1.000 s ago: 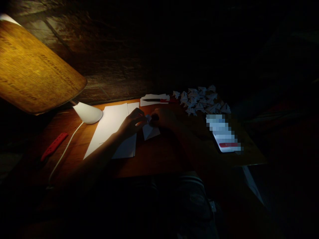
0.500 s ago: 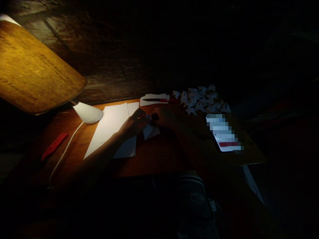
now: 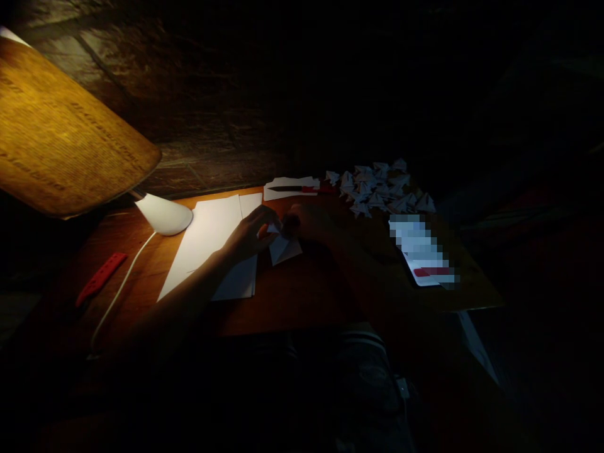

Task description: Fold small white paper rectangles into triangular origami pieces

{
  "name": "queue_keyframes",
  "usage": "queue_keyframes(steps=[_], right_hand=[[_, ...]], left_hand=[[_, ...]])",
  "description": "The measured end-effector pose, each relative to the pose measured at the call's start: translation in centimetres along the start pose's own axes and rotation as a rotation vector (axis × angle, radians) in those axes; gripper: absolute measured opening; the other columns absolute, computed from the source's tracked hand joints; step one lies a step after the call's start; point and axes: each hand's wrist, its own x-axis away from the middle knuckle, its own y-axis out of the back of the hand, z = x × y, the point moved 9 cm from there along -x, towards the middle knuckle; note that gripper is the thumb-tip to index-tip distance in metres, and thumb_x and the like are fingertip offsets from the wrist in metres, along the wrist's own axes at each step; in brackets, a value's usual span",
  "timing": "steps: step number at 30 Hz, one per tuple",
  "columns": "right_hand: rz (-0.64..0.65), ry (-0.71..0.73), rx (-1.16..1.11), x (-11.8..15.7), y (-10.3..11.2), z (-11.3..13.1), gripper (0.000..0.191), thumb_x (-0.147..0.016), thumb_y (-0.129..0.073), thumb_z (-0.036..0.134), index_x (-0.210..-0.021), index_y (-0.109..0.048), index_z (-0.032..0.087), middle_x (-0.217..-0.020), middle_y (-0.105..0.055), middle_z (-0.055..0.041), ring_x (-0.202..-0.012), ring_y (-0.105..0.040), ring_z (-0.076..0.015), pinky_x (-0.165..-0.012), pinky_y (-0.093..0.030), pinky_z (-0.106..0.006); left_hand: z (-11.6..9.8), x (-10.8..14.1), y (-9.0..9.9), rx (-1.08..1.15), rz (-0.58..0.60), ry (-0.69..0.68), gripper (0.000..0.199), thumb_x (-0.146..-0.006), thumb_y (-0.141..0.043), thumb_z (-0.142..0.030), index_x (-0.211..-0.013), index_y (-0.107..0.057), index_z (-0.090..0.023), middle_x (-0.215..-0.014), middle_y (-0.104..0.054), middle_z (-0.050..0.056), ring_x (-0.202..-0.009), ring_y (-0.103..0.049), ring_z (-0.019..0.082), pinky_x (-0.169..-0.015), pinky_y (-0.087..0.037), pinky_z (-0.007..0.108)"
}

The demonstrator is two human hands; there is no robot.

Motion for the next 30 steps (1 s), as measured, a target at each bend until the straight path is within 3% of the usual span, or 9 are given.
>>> queue_keyframes(steps=[4,8,13,19,30], right_hand=[[-0.002,0.015,-0.015,-0.17,-0.25,-0.24,0.012,-0.085,-0.071,0.021,-0.094,-0.079,0.018,-0.099,-0.073,-0.0051,-0.083,-0.064,-0.0181,-0.071,-0.039,-0.028],[-0.021,0.01,-0.048,-0.23,-0.01,-0.29,0.018,-0.088,-0.065,0.018,-0.099,-0.08,0.018,-0.107,-0.076,-0.0071,-0.095,-0.067,-0.0202,-0.079,-0.044,-0.029],[-0.022,-0.071,-0.112,-0.14,0.23,-0.8,0.033,-0.104,-0.051,0.032,-0.093,-0.078,0.016,-0.098,-0.077,-0.0075,-0.087,-0.067,-0.0178,-0.077,-0.045,-0.028],[-0.022,0.009,-0.073,-0.28,0.04,-0.47,0.022,-0.096,-0.062,0.027,-0.102,-0.08,0.017,-0.108,-0.076,-0.0083,-0.093,-0.067,-0.02,-0.082,-0.046,-0.03],[-0.05,0.1,-0.101,-0.09,0.27,-0.07,0.02,-0.092,-0.066,0.028,-0.103,-0.079,0.018,-0.104,-0.073,-0.0077,-0.094,-0.065,-0.0206,-0.082,-0.045,-0.031]], left_hand=[[0.31,0.01,0.03,0.001,0.015,0.045,0.038,-0.087,-0.066,-0.017,-0.125,-0.062,-0.019,-0.116,-0.071,0.009,-0.103,-0.07,0.022,-0.09,-0.06,0.037],[0.11,-0.02,-0.01,0.018,0.022,0.017,0.034,-0.088,-0.063,-0.017,-0.122,-0.066,-0.019,-0.116,-0.074,0.009,-0.105,-0.072,0.022,-0.092,-0.06,0.037],[0.04,-0.07,0.09,0.015,0.006,0.004,0.03,-0.087,-0.063,-0.016,-0.117,-0.069,-0.017,-0.108,-0.075,0.009,-0.098,-0.072,0.021,-0.088,-0.06,0.035],[-0.18,-0.23,0.12,0.026,0.011,0.006,0.027,-0.087,-0.062,-0.015,-0.112,-0.07,-0.019,-0.107,-0.075,0.007,-0.098,-0.072,0.02,-0.087,-0.06,0.034],[-0.24,-0.28,-0.02,0.036,0.006,-0.014,0.023,-0.09,-0.062,-0.018,-0.111,-0.069,-0.02,-0.106,-0.074,0.007,-0.098,-0.072,0.02,-0.086,-0.059,0.034]])
